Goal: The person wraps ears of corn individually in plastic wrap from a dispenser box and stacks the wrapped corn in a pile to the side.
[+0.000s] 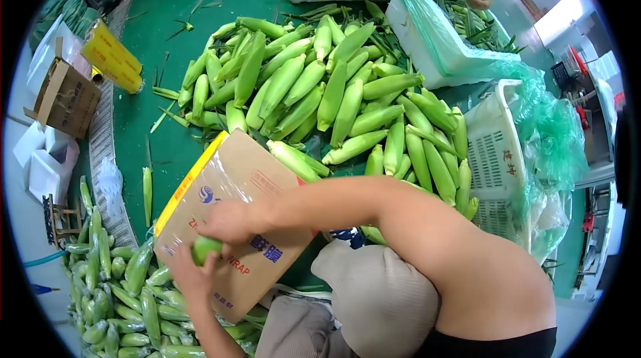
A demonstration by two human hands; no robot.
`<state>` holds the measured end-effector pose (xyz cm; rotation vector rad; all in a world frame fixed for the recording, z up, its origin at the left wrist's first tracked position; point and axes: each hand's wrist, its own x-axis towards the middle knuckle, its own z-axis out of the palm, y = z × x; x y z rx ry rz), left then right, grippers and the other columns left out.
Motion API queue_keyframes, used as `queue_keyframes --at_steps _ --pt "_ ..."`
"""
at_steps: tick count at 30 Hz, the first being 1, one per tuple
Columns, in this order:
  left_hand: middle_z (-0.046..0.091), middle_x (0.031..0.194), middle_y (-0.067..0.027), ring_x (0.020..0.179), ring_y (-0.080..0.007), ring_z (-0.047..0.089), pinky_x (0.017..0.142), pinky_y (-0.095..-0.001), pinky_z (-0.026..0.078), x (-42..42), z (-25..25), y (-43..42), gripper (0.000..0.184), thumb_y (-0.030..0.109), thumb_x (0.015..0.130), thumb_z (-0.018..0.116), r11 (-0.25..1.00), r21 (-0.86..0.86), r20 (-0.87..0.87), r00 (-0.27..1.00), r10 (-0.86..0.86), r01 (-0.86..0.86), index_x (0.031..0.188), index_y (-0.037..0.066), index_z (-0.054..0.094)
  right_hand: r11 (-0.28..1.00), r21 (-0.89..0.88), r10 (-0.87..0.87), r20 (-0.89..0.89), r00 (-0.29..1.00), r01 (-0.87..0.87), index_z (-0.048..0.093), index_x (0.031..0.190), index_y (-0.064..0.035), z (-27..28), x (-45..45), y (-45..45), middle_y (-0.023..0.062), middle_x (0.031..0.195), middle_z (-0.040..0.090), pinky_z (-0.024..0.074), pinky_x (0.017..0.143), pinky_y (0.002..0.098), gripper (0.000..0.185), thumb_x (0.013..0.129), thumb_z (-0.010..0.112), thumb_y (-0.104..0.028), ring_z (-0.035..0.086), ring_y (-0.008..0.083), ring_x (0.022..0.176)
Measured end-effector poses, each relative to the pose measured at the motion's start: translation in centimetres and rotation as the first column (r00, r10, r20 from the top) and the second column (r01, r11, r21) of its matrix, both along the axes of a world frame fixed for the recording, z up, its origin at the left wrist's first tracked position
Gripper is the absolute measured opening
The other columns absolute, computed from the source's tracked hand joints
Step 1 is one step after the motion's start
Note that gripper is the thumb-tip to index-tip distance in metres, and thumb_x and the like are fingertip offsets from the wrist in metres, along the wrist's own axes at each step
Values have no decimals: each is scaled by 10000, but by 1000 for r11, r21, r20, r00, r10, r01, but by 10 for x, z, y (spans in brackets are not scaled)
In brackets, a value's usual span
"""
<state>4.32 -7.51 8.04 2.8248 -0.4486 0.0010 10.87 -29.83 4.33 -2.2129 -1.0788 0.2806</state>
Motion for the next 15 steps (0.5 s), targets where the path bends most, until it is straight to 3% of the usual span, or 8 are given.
queue_keyframes --at_steps 1,4,7,8,10,12,13,15 --pt "600 1130 -232 1078 -460 569 915 -520 462 -16 3 -5 401 312 924 701 1000 -16 -33 999 21 -21 1149 -1 591 999 -46 10 -90 996 -14 651 1095 -28 11 -12 -6 202 981 725 555 868 492 707 620 932 -470 702 417 986" --pt "591 1114 -239 1078 -469 563 914 -534 456 -49 -9 -13 387 314 949 664 988 -136 3 997 80 -78 1162 0 587 1000 24 -5 -61 998 6 586 1298 45 1 -38 -6 229 962 722 552 868 499 926 611 935 -469 700 429 975" --pt "582 1107 -248 1063 -479 559 901 -542 454 -54 -19 -24 361 312 991 602 989 -113 92 990 111 -100 1157 -7 585 1000 -17 -26 -83 996 24 477 1412 132 18 -39 -17 260 952 713 555 851 507 1113 596 938 -468 691 460 938" --pt "588 1097 -246 1058 -478 560 899 -544 452 -54 -24 -24 352 308 1000 586 987 -118 118 986 120 -106 1148 -10 588 992 -130 -32 -168 985 10 644 1224 -83 23 -38 -14 172 1136 683 519 911 482 743 631 921 -436 645 362 1111" --pt "599 1078 -243 1049 -476 562 894 -547 450 -46 -35 -23 339 301 1019 555 986 -122 158 978 136 -117 1131 -17 593 990 -81 -104 118 988 114 632 1265 -79 7 -46 -7 143 1244 643 493 956 451 764 649 904 -441 604 316 1175" --pt "611 1056 -242 1045 -473 564 902 -552 443 -36 -29 -25 320 285 1022 548 971 -142 58 978 201 -191 1099 -20 602 976 12 -209 295 932 215 598 1341 -53 1 -62 -1 92 1390 559 441 1015 407 822 674 864 -452 530 249 1244" --pt "617 1046 -241 1043 -472 565 906 -555 439 -32 -28 -27 312 277 1023 544 959 -151 3 970 241 -238 1083 -22 606 975 39 -215 398 892 218 589 1351 -47 -1 -63 -4 97 1390 560 442 1014 412 834 673 860 -449 534 253 1234" --pt "637 1052 -241 1046 -460 572 929 -565 436 -24 -26 -30 313 251 1008 563 950 -185 -50 968 245 -250 1193 22 672 980 104 -198 552 810 168 572 1372 -36 -6 -73 -1 108 1390 562 444 1012 421 857 671 852 -442 542 262 1214"
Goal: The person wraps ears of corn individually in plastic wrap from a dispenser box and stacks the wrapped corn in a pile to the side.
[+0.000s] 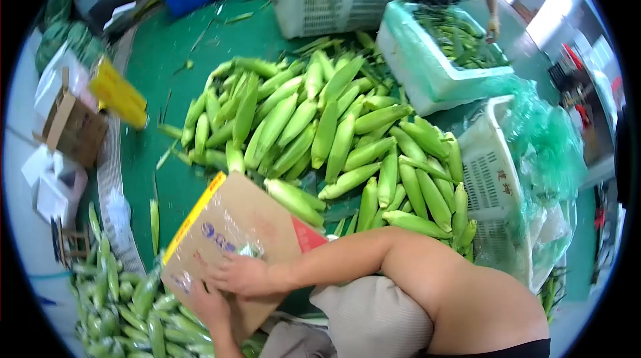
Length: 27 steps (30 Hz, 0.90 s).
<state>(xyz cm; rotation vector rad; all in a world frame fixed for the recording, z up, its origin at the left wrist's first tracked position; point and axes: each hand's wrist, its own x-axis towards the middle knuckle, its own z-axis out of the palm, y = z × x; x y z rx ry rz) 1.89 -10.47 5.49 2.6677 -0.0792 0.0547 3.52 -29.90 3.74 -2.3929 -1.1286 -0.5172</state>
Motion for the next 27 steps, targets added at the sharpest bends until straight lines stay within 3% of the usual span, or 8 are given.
queue_keyframes --at_steps 4,7,10,14,16,18,24,27 --pt "680 991 -184 975 -397 617 902 -529 464 32 11 -3 255 255 962 618 954 288 286 943 -167 81 1013 79 796 992 114 74 -256 964 -46 601 1309 -30 -12 22 0 141 1107 641 528 895 415 494 822 638 -104 633 319 1045" --pt "703 1024 -167 1020 -392 638 968 -510 469 38 35 -4 340 388 945 673 907 419 -46 999 -26 43 1070 91 782 986 92 165 -346 924 -141 609 1252 -6 -3 57 -7 192 1091 648 523 946 470 591 743 807 -232 635 374 1058" --pt "678 1227 -169 1179 -394 605 1079 -509 431 16 40 0 655 408 790 831 934 305 183 951 -248 185 1329 90 640 970 124 243 -593 767 -211 621 1299 -32 4 79 -1 224 1155 679 511 992 486 742 686 892 -349 644 408 1098" --pt "520 1480 -167 1376 -371 483 1145 -480 393 20 25 -2 1245 345 477 1012 920 248 -1 950 -314 304 1527 59 408 979 105 189 -778 599 -173 699 1320 -115 -17 109 14 227 1304 667 453 1105 468 796 641 893 -483 593 402 1259" --pt "573 1401 -175 1254 -392 557 1057 -486 443 35 17 1 1252 316 420 1019 931 277 -31 970 -240 239 1505 84 438 966 -36 179 -622 763 -256 751 1259 -115 -6 128 9 192 1445 597 412 1151 455 794 678 817 -652 519 406 1358" --pt "610 1330 -178 1226 -396 563 1030 -479 454 48 9 7 1178 269 421 1015 939 234 2 965 -261 253 1456 75 489 935 -116 125 -777 617 -336 768 1222 -124 3 149 13 185 1438 600 445 1112 459 724 729 791 -654 545 402 1327" --pt "666 1237 -189 1144 -428 615 985 -504 488 67 19 24 902 202 523 967 963 133 -239 951 -197 233 1332 67 592 995 56 -42 -529 848 84 719 1289 -161 21 182 -3 142 1372 628 519 979 393 411 910 716 -321 620 351 1225" --pt "715 1146 -201 1084 -423 668 946 -478 531 56 45 15 787 204 530 919 936 70 -301 902 -309 344 1261 76 656 977 57 211 -348 913 -204 702 1305 -215 -1 188 4 77 1505 562 445 1086 507 367 945 673 -281 515 310 1390"
